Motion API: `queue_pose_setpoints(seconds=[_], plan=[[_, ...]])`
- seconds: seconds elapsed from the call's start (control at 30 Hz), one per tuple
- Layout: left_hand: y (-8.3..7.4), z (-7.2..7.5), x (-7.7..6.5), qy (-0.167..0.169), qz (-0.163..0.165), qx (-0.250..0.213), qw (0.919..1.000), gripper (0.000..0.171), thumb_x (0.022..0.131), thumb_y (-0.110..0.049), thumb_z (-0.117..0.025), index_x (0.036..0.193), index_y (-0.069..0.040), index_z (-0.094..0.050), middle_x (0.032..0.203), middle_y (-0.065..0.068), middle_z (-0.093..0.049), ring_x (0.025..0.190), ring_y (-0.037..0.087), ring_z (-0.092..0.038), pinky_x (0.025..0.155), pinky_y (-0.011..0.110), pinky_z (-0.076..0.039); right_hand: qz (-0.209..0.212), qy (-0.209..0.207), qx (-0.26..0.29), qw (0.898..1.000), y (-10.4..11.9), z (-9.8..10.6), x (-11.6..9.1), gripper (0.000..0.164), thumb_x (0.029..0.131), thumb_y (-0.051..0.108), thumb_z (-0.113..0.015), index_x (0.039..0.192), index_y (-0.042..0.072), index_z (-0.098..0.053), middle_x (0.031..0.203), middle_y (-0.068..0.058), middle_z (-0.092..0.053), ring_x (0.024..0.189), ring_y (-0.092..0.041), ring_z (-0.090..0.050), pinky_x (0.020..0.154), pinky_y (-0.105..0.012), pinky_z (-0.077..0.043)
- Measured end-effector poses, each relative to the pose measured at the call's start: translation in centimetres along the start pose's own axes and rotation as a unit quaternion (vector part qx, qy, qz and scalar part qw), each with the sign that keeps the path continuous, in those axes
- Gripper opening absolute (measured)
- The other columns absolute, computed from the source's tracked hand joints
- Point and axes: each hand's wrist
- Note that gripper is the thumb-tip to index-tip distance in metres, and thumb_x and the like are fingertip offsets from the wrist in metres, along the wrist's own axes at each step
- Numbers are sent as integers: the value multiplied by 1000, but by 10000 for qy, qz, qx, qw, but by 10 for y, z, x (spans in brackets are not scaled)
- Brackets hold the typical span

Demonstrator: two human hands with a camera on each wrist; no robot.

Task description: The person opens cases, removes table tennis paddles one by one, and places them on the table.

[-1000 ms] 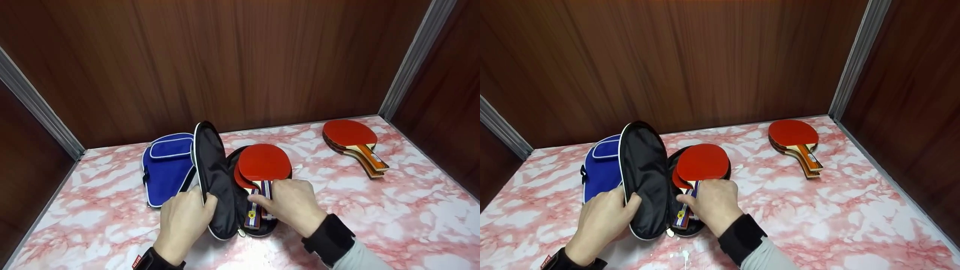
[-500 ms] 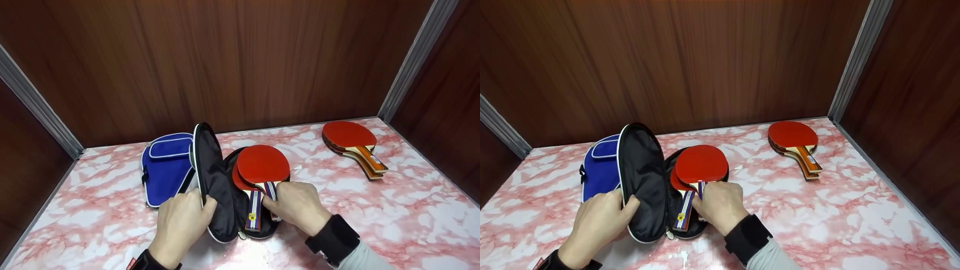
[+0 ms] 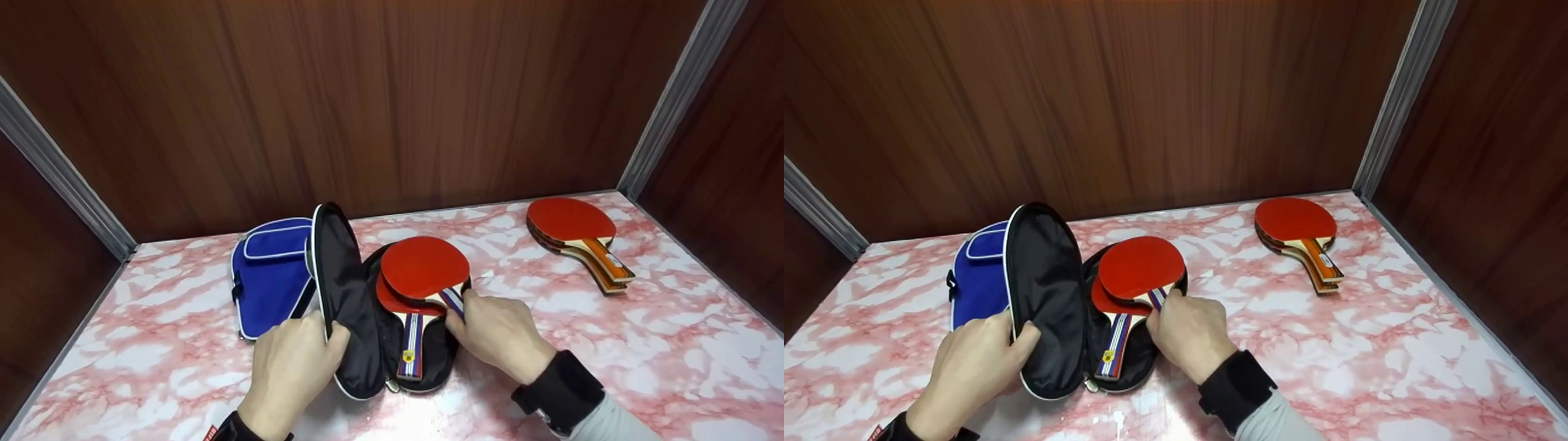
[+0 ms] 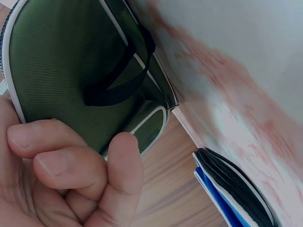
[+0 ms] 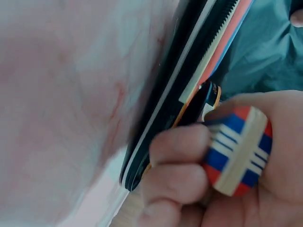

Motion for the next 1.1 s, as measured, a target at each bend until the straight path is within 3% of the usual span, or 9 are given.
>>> queue_pose_setpoints(seconds=[0.3, 0.57, 0.8, 1.1], plan=[[-3, 1, 1, 98, 12, 102, 9999, 43, 95, -27, -72, 59, -15, -53, 56, 11, -59, 52, 38, -63, 45, 51, -40, -169, 188, 258, 9993, -15, 16, 4, 29, 108, 35, -63, 93, 11, -60, 67, -2, -53, 60, -23, -57, 56, -48, -47], [-4, -3, 1, -22, -69, 100, 9999, 43, 95, -29, -73, 58, -14, -55, 54, 10, -57, 50, 38, -62, 44, 52, -40, -427, 82, 315, 9986, -41, 21, 18, 34, 110, 38, -59, 98, 6, -60, 72, -7, -55, 66, -30, -62, 61, -54, -51], [-3, -4, 0, -203, -149, 93, 9996, 44, 93, -27, -74, 57, -15, -52, 51, 8, -55, 48, 37, -60, 43, 51, -38, -633, 374, -90, 9973, -70, 25, 39, 43, 111, 37, -56, 112, -5, -63, 77, -16, -61, 70, -40, -66, 62, -59, -53], [-6, -2, -1, -304, -198, 90, 9993, 45, 92, -25, -75, 55, -15, -50, 51, 9, -55, 47, 35, -59, 42, 49, -38, -950, 869, -267, 9913, -90, 25, 57, 43, 110, 37, -54, 107, -6, -61, 80, -19, -61, 79, -43, -66, 70, -63, -55]])
Point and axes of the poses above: each hand's wrist, its own x-axis towards the middle knuckle, its own z-axis out of the back of the hand, y = z × x
